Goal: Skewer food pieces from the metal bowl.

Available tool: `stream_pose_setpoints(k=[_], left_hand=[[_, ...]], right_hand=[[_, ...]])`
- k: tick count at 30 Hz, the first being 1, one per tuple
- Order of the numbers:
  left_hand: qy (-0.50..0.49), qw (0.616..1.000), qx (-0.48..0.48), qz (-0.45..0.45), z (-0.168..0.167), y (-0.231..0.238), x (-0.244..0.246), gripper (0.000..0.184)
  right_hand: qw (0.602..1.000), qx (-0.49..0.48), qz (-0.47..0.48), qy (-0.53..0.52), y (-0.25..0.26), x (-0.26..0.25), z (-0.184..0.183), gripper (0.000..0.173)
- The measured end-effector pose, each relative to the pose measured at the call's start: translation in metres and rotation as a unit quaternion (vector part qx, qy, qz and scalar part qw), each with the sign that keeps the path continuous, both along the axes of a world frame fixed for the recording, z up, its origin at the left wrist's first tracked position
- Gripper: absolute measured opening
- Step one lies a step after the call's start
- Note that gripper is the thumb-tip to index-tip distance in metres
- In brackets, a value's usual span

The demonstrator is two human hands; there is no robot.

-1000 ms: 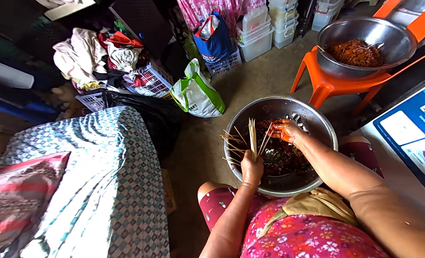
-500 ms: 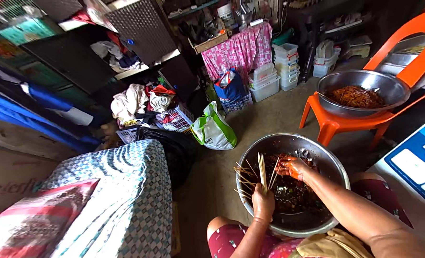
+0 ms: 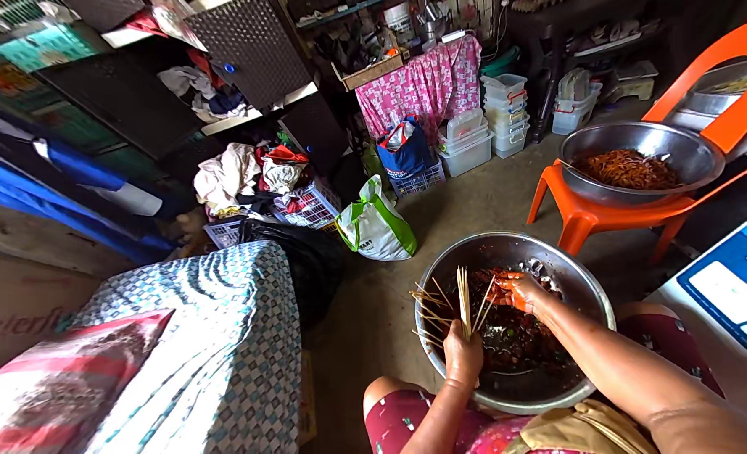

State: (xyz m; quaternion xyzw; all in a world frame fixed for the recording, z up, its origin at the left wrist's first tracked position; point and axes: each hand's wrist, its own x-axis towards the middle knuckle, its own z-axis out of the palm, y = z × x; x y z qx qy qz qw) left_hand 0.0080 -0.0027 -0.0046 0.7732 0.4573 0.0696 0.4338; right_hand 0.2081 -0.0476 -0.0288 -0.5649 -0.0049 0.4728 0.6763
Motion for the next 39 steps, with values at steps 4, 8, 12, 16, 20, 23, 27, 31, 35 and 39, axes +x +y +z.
stream_pose_setpoints(k=[4, 8, 12, 16, 20, 23, 27, 31, 35, 39], left_hand=[[-0.05, 0.999, -0.009, 0.005, -0.005, 0.001, -0.001, 0.024], [-0.05, 0.999, -0.001, -0.015, -0.003, 0.0, -0.004, 0.026], [-0.039, 0.999, -0.01, -0.018, -0.001, 0.0, -0.003, 0.029], [-0.063, 0.997, -0.04, -0.008, -0.007, 0.002, -0.002, 0.027], [-0.076, 0.994, -0.074, 0.003, -0.008, 0.001, -0.001, 0.032], [-0.065, 0.996, -0.065, -0.001, -0.005, -0.001, -0.001, 0.037], [-0.033, 0.998, -0.05, -0.003, -0.004, -0.002, 0.001, 0.037], [-0.001, 0.999, -0.039, 0.003, -0.002, 0.0, 0.003, 0.037], [-0.004, 0.999, -0.034, 0.016, -0.003, 0.002, 0.004, 0.035], [-0.001, 0.999, -0.047, 0.027, -0.002, 0.003, 0.004, 0.035]], right_hand=[[0.999, 0.01, -0.027, 0.026, 0.002, -0.001, 0.004, 0.024], [0.999, 0.004, -0.028, 0.018, 0.002, -0.001, 0.005, 0.023], [1.0, -0.001, 0.006, 0.017, 0.0, 0.005, -0.001, 0.026], [0.999, -0.001, 0.047, -0.007, -0.002, 0.008, -0.008, 0.027], [0.993, 0.0, 0.087, -0.078, 0.0, 0.009, -0.022, 0.022], [0.985, -0.015, 0.117, -0.129, 0.0, 0.001, -0.021, 0.022], [0.976, -0.017, 0.169, -0.133, 0.001, -0.019, -0.014, 0.022], [0.965, -0.013, 0.231, -0.123, 0.004, -0.039, -0.013, 0.022], [0.959, -0.022, 0.246, -0.138, 0.005, -0.039, -0.01, 0.027], [0.946, -0.112, 0.176, -0.248, 0.002, -0.01, -0.019, 0.032]])
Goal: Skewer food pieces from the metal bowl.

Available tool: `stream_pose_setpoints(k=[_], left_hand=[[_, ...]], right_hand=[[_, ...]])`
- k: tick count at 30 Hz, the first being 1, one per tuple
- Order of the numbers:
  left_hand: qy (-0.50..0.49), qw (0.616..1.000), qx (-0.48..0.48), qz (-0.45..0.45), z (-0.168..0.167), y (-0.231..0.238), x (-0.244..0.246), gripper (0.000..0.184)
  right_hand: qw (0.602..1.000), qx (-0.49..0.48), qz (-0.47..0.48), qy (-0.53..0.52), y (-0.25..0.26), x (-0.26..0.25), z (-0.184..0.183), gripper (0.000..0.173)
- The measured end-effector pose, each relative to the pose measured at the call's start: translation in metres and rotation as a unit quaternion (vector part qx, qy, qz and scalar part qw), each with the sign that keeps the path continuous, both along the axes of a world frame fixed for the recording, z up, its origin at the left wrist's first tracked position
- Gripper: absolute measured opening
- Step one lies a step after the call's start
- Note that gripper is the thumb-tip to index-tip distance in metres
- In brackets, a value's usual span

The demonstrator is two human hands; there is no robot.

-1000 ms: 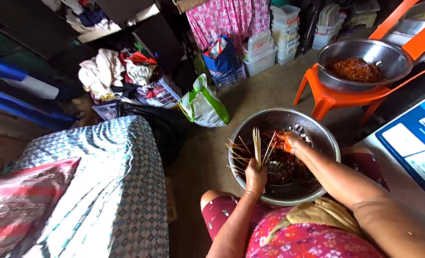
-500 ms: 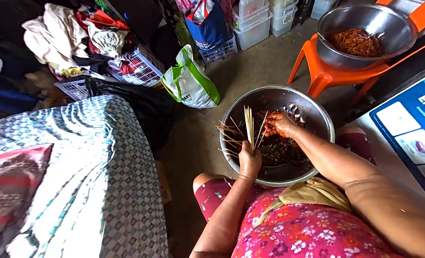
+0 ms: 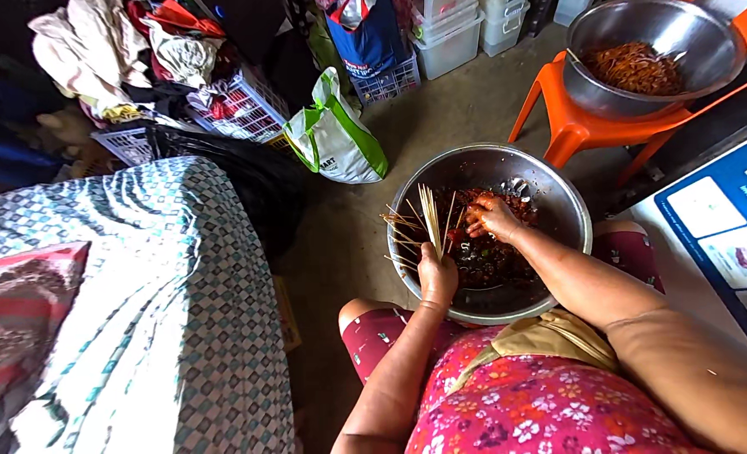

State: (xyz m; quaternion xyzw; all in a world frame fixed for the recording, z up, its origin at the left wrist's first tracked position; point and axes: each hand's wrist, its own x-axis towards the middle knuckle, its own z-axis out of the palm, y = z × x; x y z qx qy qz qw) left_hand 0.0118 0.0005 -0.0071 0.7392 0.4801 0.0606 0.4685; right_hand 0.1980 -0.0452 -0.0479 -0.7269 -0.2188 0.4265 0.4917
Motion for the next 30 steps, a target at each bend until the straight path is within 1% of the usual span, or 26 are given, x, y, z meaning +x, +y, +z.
stream_pose_setpoints(k=[1, 3, 4, 6, 7, 8, 10, 11, 12, 13, 14, 15, 16, 17, 19, 20, 22, 26, 30], left_hand=[[0.001, 1.0, -0.001, 0.001, 0.0, 0.0, 0.0, 0.035], [0.001, 1.0, 0.001, -0.002, -0.001, 0.0, 0.001, 0.035], [0.002, 1.0, 0.001, -0.004, -0.001, 0.0, 0.001, 0.036], [0.003, 1.0, 0.001, -0.006, -0.002, 0.001, 0.001, 0.035], [0.003, 1.0, 0.001, -0.006, -0.002, 0.001, 0.0, 0.035], [0.002, 1.0, 0.0, -0.007, -0.002, 0.0, 0.0, 0.035], [-0.002, 1.0, -0.002, -0.006, -0.002, 0.0, 0.0, 0.035], [-0.003, 1.0, -0.003, -0.005, -0.002, 0.001, 0.0, 0.035], [-0.004, 1.0, -0.005, -0.002, -0.002, 0.001, 0.0, 0.035], [-0.006, 1.0, -0.006, 0.0, -0.002, 0.001, -0.001, 0.035], [-0.008, 1.0, -0.006, 0.001, -0.003, 0.001, -0.001, 0.035], [-0.011, 1.0, -0.006, 0.002, -0.004, 0.001, -0.001, 0.035], [-0.014, 1.0, -0.006, -0.002, -0.004, 0.001, -0.001, 0.034], [-0.017, 1.0, -0.007, -0.006, -0.004, 0.0, -0.001, 0.033], [-0.027, 0.999, -0.011, -0.015, -0.002, 0.0, -0.002, 0.034], [-0.032, 0.999, -0.015, -0.019, -0.002, -0.001, -0.002, 0.035], [-0.035, 0.999, -0.018, -0.028, -0.001, -0.002, -0.002, 0.035], [-0.029, 0.999, -0.018, -0.038, -0.001, -0.001, -0.002, 0.035], [-0.024, 0.999, -0.017, -0.038, -0.002, -0.001, -0.002, 0.035]], right_hand=[[0.999, -0.027, 0.003, -0.045, -0.002, 0.008, -0.008, 0.029], [0.984, -0.1, 0.059, -0.133, -0.005, 0.019, -0.027, 0.024], [0.968, -0.147, 0.106, -0.172, -0.005, 0.019, -0.035, 0.024], [0.918, -0.242, 0.208, -0.235, -0.002, 0.011, -0.034, 0.033], [0.897, -0.267, 0.245, -0.252, -0.001, 0.004, -0.028, 0.038], [0.881, -0.28, 0.272, -0.268, 0.0, -0.001, -0.023, 0.039], [0.866, -0.286, 0.296, -0.283, 0.001, -0.007, -0.016, 0.03], [0.871, -0.284, 0.294, -0.273, 0.002, -0.006, -0.015, 0.026], [0.883, -0.274, 0.283, -0.256, 0.004, -0.002, -0.02, 0.023], [0.904, -0.252, 0.256, -0.233, 0.005, 0.005, -0.029, 0.021], [0.934, -0.214, 0.208, -0.199, 0.006, 0.014, -0.044, 0.02], [0.963, -0.167, 0.146, -0.152, 0.006, 0.021, -0.055, 0.019], [0.986, -0.119, 0.084, -0.086, 0.005, 0.025, -0.056, 0.021], [0.997, -0.077, 0.03, -0.005, 0.003, 0.026, -0.048, 0.024], [0.988, -0.015, -0.072, 0.134, 0.001, 0.025, -0.025, 0.032], [0.977, 0.011, -0.123, 0.176, 0.002, 0.023, -0.015, 0.032], [0.954, 0.051, -0.183, 0.232, 0.003, 0.02, -0.004, 0.028], [0.92, 0.102, -0.24, 0.294, 0.006, 0.019, -0.009, 0.023], [0.907, 0.087, -0.256, 0.322, 0.006, 0.01, 0.002, 0.028]])
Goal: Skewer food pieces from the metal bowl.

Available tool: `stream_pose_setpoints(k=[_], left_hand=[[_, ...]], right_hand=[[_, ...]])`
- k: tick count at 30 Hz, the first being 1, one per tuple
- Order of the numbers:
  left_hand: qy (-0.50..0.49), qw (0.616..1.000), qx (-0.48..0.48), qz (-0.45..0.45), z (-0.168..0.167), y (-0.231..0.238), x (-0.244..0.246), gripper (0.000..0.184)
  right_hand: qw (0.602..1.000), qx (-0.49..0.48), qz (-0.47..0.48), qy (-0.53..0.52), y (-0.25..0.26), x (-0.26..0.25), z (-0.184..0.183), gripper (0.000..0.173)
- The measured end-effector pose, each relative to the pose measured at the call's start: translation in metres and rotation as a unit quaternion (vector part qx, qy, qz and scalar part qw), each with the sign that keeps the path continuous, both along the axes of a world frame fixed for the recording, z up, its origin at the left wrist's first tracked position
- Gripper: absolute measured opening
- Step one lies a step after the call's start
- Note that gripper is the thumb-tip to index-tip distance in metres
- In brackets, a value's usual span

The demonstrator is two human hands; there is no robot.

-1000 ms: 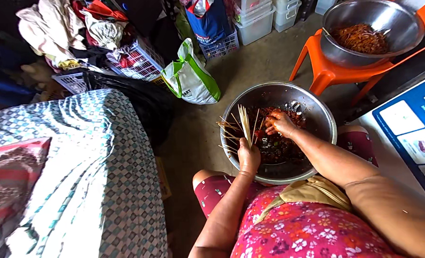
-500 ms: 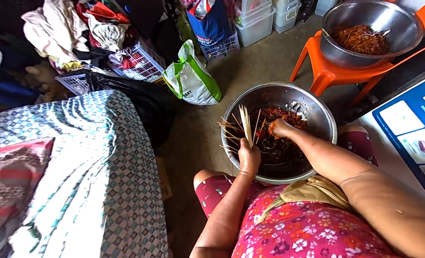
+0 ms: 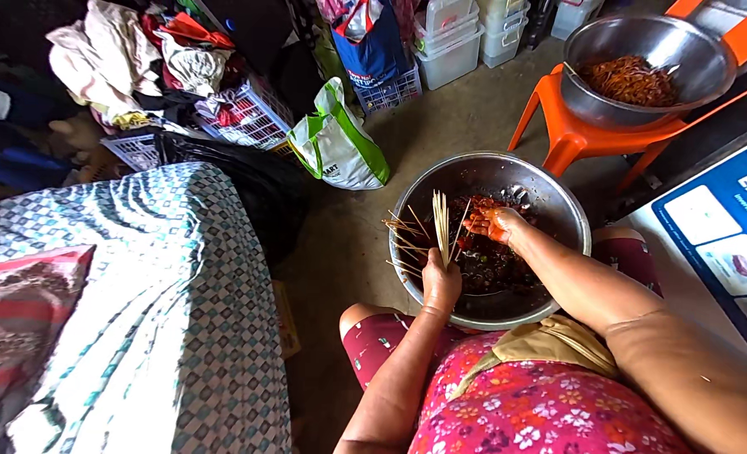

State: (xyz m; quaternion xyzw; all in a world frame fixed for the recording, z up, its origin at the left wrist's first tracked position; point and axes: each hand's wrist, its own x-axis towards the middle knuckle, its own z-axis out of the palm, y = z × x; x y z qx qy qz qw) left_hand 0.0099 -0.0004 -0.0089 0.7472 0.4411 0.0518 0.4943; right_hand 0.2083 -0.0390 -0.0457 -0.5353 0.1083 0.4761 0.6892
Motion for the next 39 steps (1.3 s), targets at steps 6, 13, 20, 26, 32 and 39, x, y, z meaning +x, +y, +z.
stream_pose_setpoints(k=[6, 13, 20, 26, 32, 39], left_hand=[[0.004, 1.0, 0.007, 0.008, 0.0, 0.0, 0.0, 0.035], [0.01, 1.0, 0.014, 0.011, 0.002, -0.001, 0.0, 0.032], [0.008, 0.999, 0.016, 0.03, 0.002, -0.001, 0.001, 0.034], [0.01, 0.999, 0.016, 0.036, 0.0, 0.0, 0.002, 0.033], [0.014, 0.999, 0.012, 0.037, 0.002, 0.0, 0.001, 0.033], [0.018, 0.999, 0.013, 0.026, 0.001, 0.001, 0.002, 0.035]], right_hand=[[1.0, 0.009, 0.015, 0.014, 0.001, -0.004, -0.004, 0.028], [0.999, 0.012, 0.052, -0.006, 0.0, -0.012, -0.002, 0.025], [0.976, -0.005, 0.218, -0.002, -0.003, -0.022, 0.002, 0.032], [0.956, -0.023, 0.291, -0.014, -0.004, -0.023, -0.001, 0.031], [0.885, -0.219, 0.25, -0.326, -0.01, 0.016, -0.008, 0.029], [0.623, -0.411, 0.482, -0.458, -0.008, 0.014, -0.013, 0.036]])
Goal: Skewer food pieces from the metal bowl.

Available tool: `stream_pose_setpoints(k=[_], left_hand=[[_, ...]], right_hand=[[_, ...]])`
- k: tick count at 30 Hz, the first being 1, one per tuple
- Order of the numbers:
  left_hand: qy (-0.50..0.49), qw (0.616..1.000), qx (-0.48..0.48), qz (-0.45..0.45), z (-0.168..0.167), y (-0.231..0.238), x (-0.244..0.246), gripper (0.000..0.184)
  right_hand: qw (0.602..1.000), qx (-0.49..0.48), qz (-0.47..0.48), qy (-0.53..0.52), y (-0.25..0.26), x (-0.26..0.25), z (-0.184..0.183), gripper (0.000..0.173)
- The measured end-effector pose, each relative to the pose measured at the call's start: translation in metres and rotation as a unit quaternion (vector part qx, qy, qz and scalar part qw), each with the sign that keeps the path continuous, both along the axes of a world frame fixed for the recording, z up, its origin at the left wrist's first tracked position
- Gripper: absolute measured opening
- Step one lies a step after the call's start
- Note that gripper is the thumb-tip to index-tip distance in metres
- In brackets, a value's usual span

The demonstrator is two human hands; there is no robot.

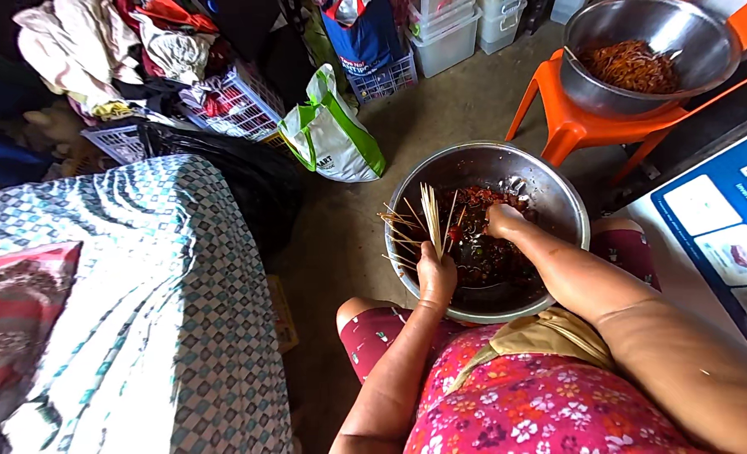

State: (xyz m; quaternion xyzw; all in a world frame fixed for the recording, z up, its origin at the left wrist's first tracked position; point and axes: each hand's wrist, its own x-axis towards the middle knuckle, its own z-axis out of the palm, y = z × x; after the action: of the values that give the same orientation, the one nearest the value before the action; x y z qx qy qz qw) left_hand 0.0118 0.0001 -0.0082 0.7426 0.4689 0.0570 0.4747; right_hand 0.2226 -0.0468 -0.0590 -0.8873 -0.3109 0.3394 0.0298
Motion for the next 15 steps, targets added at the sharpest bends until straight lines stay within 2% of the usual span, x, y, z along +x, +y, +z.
stream_pose_setpoints(k=[3, 7, 10, 13, 15], left_hand=[[-0.001, 1.0, -0.002, 0.001, 0.0, 0.0, 0.0, 0.036], [-0.006, 1.0, -0.004, 0.004, 0.0, 0.0, -0.001, 0.036], [-0.005, 1.0, -0.006, 0.0, -0.001, 0.0, -0.001, 0.035], [-0.006, 1.0, -0.008, -0.003, -0.001, -0.001, 0.0, 0.033], [-0.007, 1.0, -0.006, 0.0, -0.001, 0.0, -0.001, 0.033]], right_hand=[[0.998, 0.02, 0.065, 0.001, 0.002, -0.007, -0.014, 0.032], [1.0, 0.012, 0.01, -0.008, 0.002, -0.007, 0.0, 0.031], [0.999, 0.019, 0.004, -0.031, 0.0, -0.002, 0.005, 0.041], [0.993, 0.096, 0.052, -0.051, 0.002, -0.004, -0.011, 0.047], [0.99, 0.096, 0.09, -0.043, 0.003, -0.009, -0.013, 0.042]])
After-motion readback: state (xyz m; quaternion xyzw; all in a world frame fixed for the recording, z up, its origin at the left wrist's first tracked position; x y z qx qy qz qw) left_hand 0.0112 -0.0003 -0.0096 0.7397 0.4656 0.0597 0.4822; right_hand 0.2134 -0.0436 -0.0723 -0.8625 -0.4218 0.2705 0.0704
